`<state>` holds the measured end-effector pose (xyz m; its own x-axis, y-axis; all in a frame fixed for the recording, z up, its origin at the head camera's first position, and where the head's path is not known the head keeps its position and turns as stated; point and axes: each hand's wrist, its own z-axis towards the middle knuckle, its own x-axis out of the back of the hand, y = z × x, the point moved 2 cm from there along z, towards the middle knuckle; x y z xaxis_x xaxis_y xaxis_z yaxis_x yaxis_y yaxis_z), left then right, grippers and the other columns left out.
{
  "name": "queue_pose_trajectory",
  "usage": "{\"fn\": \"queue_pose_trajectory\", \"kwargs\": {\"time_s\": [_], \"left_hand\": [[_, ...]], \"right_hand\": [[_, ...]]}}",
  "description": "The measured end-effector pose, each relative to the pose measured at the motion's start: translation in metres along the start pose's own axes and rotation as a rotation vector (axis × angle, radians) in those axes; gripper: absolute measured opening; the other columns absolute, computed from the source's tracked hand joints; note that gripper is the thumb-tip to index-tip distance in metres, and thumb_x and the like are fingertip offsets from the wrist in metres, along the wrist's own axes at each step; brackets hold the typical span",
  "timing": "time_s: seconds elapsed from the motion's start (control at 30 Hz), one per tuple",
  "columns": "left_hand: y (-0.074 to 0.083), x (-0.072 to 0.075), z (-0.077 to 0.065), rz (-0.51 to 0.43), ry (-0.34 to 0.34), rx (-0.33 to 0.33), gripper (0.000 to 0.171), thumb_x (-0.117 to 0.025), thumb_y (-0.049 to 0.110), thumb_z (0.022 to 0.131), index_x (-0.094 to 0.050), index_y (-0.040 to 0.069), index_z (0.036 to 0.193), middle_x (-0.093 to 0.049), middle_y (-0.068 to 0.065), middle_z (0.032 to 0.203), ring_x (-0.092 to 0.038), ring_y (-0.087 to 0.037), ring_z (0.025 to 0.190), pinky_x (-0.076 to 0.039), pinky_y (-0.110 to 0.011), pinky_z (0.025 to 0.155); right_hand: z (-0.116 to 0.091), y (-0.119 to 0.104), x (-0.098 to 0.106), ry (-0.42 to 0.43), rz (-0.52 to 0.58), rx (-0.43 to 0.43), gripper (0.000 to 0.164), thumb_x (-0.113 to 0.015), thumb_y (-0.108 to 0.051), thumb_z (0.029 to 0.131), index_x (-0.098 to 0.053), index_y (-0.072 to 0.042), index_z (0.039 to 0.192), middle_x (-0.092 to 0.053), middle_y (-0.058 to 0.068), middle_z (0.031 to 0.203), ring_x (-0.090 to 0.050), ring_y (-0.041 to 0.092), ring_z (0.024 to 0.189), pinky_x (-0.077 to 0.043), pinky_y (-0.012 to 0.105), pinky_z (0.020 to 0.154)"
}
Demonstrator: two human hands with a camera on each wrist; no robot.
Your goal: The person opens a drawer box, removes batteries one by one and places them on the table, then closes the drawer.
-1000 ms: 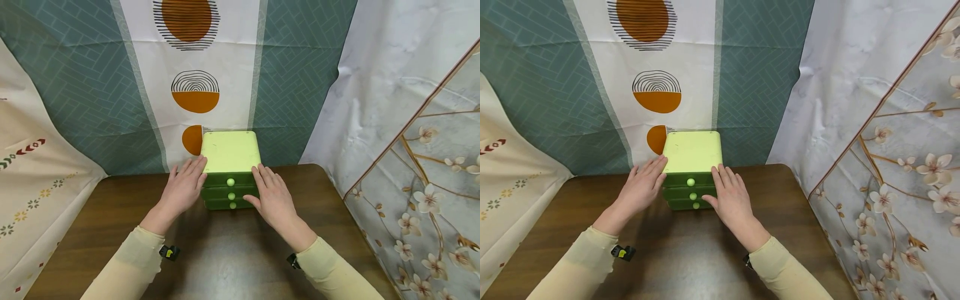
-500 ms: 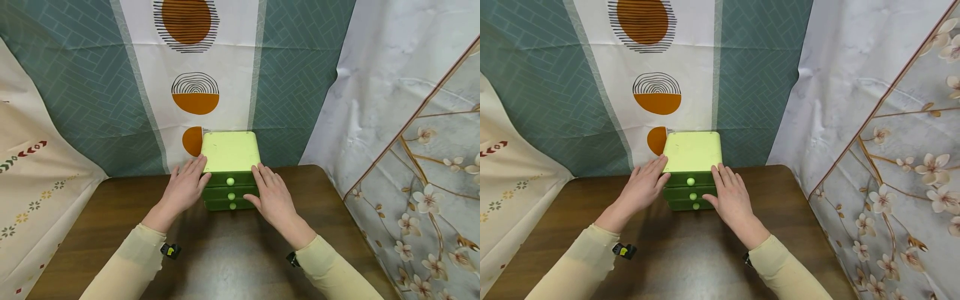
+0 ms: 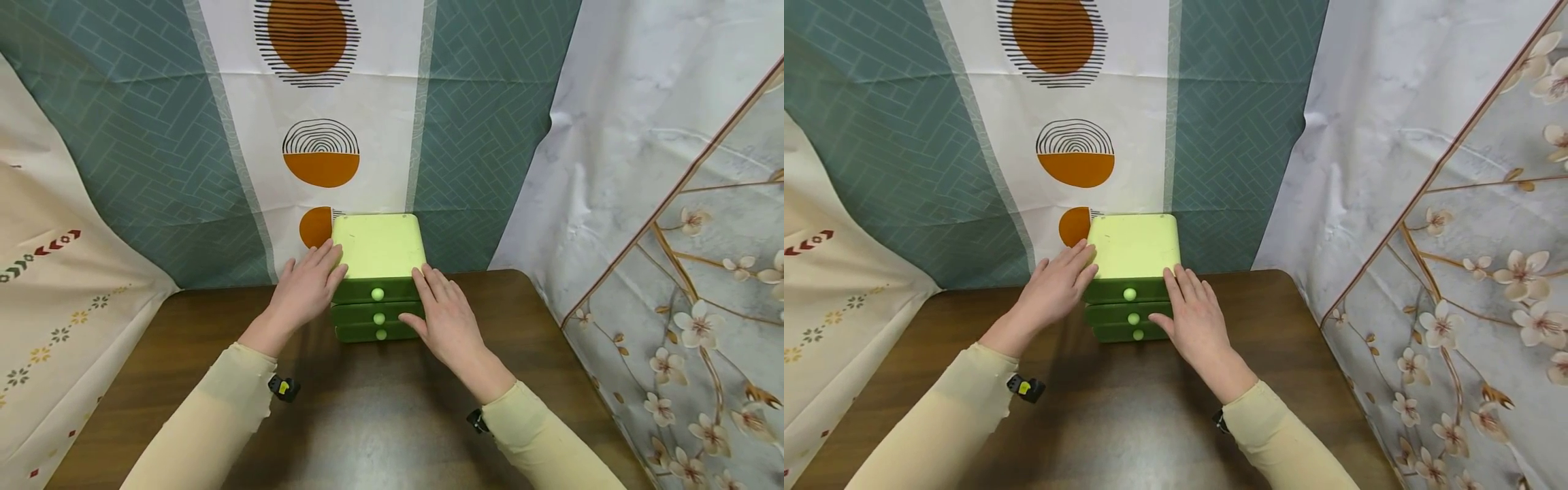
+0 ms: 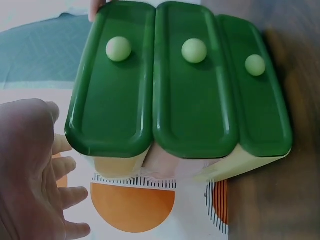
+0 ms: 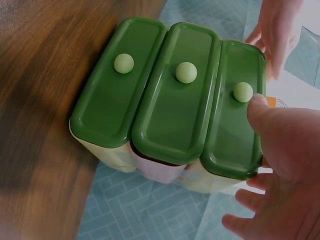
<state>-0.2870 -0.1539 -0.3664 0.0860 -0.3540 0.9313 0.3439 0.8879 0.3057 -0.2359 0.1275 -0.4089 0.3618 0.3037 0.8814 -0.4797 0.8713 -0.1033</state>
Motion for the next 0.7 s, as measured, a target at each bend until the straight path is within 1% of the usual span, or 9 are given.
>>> {"fn": "queue_pose_trajectory", "kwargs": {"time_s": [0.13, 0.3, 0.47, 0.7], "left_hand": [[0.001, 0.006, 0.014, -0.018, -0.027, 0.010, 0.062, -0.030, 0.044, 0.121, -0.033, 0.016, 0.176, -0.023, -0.009, 0.183, -0.022, -0.043, 0.166, -0.011, -0.074, 0.128], [0.001, 0.010, 0.028, -0.028, -0.060, 0.027, 0.060, -0.026, 0.041, 0.121, -0.032, 0.017, 0.176, -0.023, -0.009, 0.183, -0.021, -0.043, 0.166, -0.010, -0.073, 0.128], [-0.002, 0.009, 0.037, -0.025, -0.102, 0.043, 0.061, -0.024, 0.042, 0.121, -0.031, 0.017, 0.177, -0.021, -0.009, 0.183, -0.020, -0.043, 0.167, -0.008, -0.074, 0.129], [-0.004, 0.009, 0.045, -0.027, -0.125, 0.040, 0.064, -0.023, 0.044, 0.121, -0.029, 0.015, 0.177, -0.020, -0.010, 0.183, -0.020, -0.043, 0.167, -0.011, -0.074, 0.128]], "right_hand": [[-0.001, -0.002, 0.002, 0.009, -0.018, 0.000, 0.088, -0.075, -0.048, 0.105, -0.038, -0.003, 0.172, -0.039, 0.021, 0.174, -0.038, 0.040, 0.160, -0.031, 0.055, 0.130], [-0.006, -0.008, 0.004, 0.037, -0.045, 0.023, 0.087, -0.076, -0.047, 0.105, -0.041, -0.004, 0.170, -0.042, 0.020, 0.173, -0.038, 0.039, 0.160, -0.031, 0.057, 0.129], [-0.008, -0.016, 0.006, 0.069, -0.050, 0.055, 0.084, -0.076, -0.047, 0.105, -0.044, -0.005, 0.169, -0.046, 0.018, 0.171, -0.037, 0.036, 0.161, -0.027, 0.055, 0.131], [-0.010, -0.025, 0.009, 0.165, -0.038, 0.118, 0.077, -0.081, -0.043, 0.102, -0.054, -0.004, 0.163, -0.057, 0.016, 0.161, -0.046, 0.035, 0.156, -0.029, 0.052, 0.131]]}}
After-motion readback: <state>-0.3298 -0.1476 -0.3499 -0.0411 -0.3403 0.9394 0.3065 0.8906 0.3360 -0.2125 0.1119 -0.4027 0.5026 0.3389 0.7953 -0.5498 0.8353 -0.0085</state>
